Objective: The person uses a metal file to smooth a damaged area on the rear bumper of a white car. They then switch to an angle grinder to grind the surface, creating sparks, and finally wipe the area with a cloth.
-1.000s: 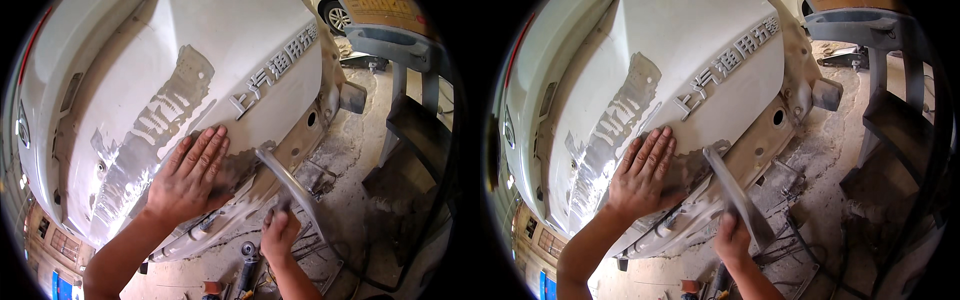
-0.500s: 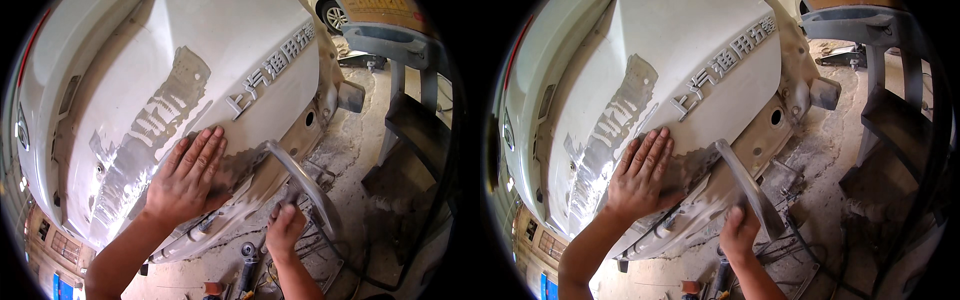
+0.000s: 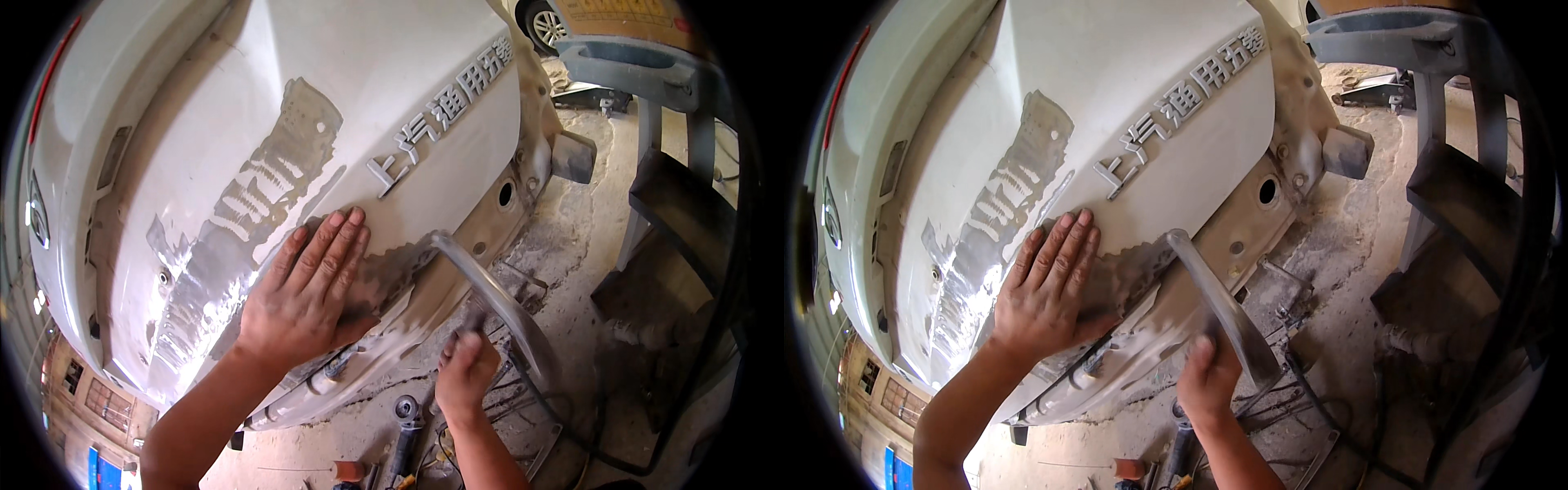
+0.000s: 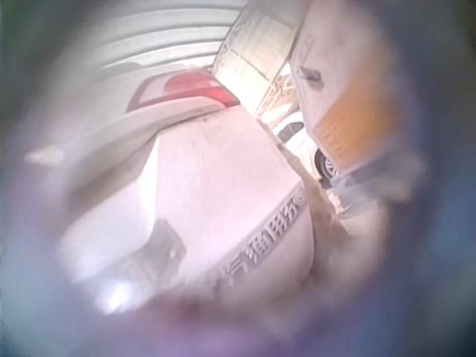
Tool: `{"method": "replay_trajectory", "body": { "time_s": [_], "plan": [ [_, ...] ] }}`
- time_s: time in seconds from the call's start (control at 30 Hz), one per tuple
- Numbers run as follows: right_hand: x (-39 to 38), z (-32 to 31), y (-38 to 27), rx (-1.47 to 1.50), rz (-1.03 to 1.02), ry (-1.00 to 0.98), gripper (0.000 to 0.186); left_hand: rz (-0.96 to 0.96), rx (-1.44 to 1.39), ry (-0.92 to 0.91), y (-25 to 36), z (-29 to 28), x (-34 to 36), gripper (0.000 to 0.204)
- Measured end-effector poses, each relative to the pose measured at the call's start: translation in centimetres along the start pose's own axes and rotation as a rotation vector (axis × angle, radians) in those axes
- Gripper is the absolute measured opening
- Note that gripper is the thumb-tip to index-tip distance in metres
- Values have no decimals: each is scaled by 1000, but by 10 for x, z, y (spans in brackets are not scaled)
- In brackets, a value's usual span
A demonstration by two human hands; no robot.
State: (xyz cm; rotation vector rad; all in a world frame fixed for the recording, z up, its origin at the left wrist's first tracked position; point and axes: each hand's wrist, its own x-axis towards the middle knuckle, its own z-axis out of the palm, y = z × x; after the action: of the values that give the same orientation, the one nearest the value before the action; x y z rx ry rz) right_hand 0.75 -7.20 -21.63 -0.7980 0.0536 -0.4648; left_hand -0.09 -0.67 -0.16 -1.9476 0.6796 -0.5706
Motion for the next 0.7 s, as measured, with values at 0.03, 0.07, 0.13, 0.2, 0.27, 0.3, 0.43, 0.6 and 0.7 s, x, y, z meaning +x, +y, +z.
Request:
{"method": "replay_trajectory", "body": {
  "time_s": [0.03,0.07,0.13,0.2,0.27,0.3,0.43,0.6,0.7],
  "plan": [
    [0,-1,-1,-16,18,-5,48,-6,-10,-5,0,-1,0,83],
    [-1,-1,-2,-31,40,-13,48,-13,-20,-10,1,-2,-1,84],
    [0,-1,-15,-10,79,-6,48,-8,-7,-4,0,1,-1,84],
    [-7,-1,-12,83,39,19,48,-3,1,2,0,2,-1,85],
    [-5,-1,-8,68,28,9,49,5,6,9,1,0,0,85],
    [0,-1,-5,6,39,-15,50,-3,-2,4,1,1,0,86],
    [-5,1,-14,80,27,18,53,-12,-18,1,0,1,-1,86],
    [3,-5,-4,-37,22,-33,49,-8,-13,-2,1,-2,1,85],
    [-1,-9,-3,42,121,10,46,19,27,-25,2,4,-1,86]
  ]
}}
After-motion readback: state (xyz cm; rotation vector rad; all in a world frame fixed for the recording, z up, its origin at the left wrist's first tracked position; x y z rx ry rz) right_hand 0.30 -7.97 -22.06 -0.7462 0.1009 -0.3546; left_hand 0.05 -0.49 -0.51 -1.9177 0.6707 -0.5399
